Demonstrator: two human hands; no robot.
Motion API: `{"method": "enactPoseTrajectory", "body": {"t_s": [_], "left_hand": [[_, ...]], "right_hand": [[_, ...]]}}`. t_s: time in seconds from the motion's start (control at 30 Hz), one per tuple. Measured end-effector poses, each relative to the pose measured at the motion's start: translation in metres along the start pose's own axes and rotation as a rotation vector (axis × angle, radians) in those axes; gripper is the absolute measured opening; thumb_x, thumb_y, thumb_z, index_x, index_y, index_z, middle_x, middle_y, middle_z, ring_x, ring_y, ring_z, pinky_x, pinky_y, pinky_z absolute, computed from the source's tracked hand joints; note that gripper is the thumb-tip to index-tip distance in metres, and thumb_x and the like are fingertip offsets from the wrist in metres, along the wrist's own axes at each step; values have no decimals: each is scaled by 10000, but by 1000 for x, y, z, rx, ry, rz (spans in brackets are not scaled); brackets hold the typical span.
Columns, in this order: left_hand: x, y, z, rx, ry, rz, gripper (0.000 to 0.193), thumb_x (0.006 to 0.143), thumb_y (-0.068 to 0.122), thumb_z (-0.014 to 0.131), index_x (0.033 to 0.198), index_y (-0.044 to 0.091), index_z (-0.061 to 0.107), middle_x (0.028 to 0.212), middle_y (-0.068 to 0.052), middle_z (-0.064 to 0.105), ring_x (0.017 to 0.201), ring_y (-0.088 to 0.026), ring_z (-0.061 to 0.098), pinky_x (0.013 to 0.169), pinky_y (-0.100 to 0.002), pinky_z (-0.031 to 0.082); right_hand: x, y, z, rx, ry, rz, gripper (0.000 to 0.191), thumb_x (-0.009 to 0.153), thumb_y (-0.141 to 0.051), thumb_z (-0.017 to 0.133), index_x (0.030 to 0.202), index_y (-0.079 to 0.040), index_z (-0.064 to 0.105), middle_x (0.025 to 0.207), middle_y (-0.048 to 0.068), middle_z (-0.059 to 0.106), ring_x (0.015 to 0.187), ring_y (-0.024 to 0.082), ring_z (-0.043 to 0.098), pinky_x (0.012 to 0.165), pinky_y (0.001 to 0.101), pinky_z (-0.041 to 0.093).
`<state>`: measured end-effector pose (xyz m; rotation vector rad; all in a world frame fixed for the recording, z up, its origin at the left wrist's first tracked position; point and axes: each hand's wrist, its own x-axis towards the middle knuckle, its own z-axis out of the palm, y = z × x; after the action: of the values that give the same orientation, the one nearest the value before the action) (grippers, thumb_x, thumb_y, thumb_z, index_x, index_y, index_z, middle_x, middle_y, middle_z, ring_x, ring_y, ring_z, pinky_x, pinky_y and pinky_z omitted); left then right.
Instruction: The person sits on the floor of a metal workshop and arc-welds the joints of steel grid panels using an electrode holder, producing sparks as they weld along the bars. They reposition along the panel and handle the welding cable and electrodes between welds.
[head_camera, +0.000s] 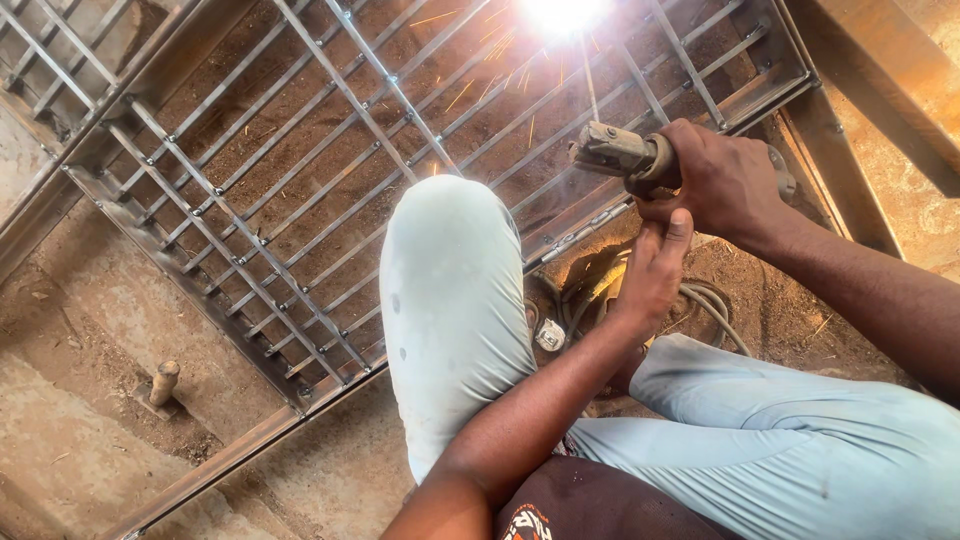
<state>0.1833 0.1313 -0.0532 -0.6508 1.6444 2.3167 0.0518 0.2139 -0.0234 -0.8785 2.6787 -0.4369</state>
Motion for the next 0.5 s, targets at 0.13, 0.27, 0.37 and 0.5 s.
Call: {"method": "enactPoseTrajectory", "body": {"t_s": [0.13,0.27,0.37,0.5], "left_hand": [[0,1,0,-22,-10,-26,672,1078,584,420,1309,-38,529,1163,-138,575,1120,-207,514,1036,-350,390],[0,0,0,-40,-19,-60,671,1105,575,426,1294,-61,530,1134,-128,530,1070,-205,474,998,-359,399],[-1,0,-1,-65,-29,-39,672,1082,578,419,1345,-34,505,1128,-89,531,1066,-179,472,1004,-339,391],[0,-1,0,-94,-25,-46,657,1090,566,428,1328,-41,511,1137,-96,537,1071,-175,466,997,-342,385]], "right_hand": [[2,1,0,13,-20,-14,682,706,-459,900,1139,-36,586,898,129,704,734,274,724,630,409,575],[2,0,-1,32,-11,-29,691,691,-438,911,1152,-33,592,898,126,709,737,268,725,635,401,578],[2,-1,-1,24,-19,-18,697,678,-437,921,1139,-32,590,891,128,708,737,274,722,635,409,575],[3,-2,-2,25,-11,-25,707,658,-438,932,1135,-41,594,896,126,706,751,279,721,634,417,568]]}}
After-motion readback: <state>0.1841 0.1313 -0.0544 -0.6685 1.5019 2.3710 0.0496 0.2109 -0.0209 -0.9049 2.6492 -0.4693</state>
